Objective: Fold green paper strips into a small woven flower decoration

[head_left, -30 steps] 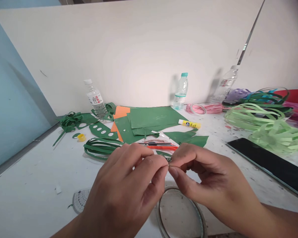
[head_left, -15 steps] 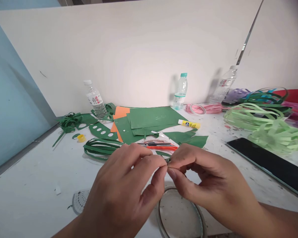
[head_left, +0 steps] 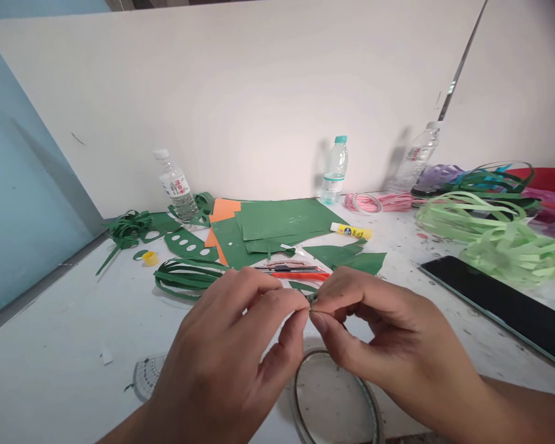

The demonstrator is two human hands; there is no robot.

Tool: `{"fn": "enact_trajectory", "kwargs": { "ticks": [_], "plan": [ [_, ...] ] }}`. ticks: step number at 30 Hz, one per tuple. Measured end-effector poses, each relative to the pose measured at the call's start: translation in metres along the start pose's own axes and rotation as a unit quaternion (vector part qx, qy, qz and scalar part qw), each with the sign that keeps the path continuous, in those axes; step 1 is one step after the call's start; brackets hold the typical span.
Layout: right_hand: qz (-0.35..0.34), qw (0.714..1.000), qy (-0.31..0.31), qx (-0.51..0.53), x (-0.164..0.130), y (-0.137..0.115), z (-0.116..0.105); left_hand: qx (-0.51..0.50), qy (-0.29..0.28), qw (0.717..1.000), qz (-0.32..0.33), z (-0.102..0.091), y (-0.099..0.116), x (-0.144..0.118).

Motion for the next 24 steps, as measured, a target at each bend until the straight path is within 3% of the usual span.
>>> {"fn": "enact_trajectory", "kwargs": {
  "ticks": [13,24],
  "plan": [
    [0.066,0.997,-0.019,0.043,0.001,0.0078,0.0032,0.013,-0.003,1.0,0.018,0.0006,0.0011,-0.0005],
    [0.05,0.998,-0.01,0.022,0.0018,0.0046,0.0012,0.006,-0.008,1.0,0.03,0.0013,0.0009,-0.0017]
  ]
}}
Point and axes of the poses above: each hand's wrist, its own x-axis towards the middle knuckle, its own z-axis out of the palm, y = z × x, the point moved 6 cm from there along x, towards the middle knuckle, and after that the axes turned 9 degrees about y, right-handed, at the moved point
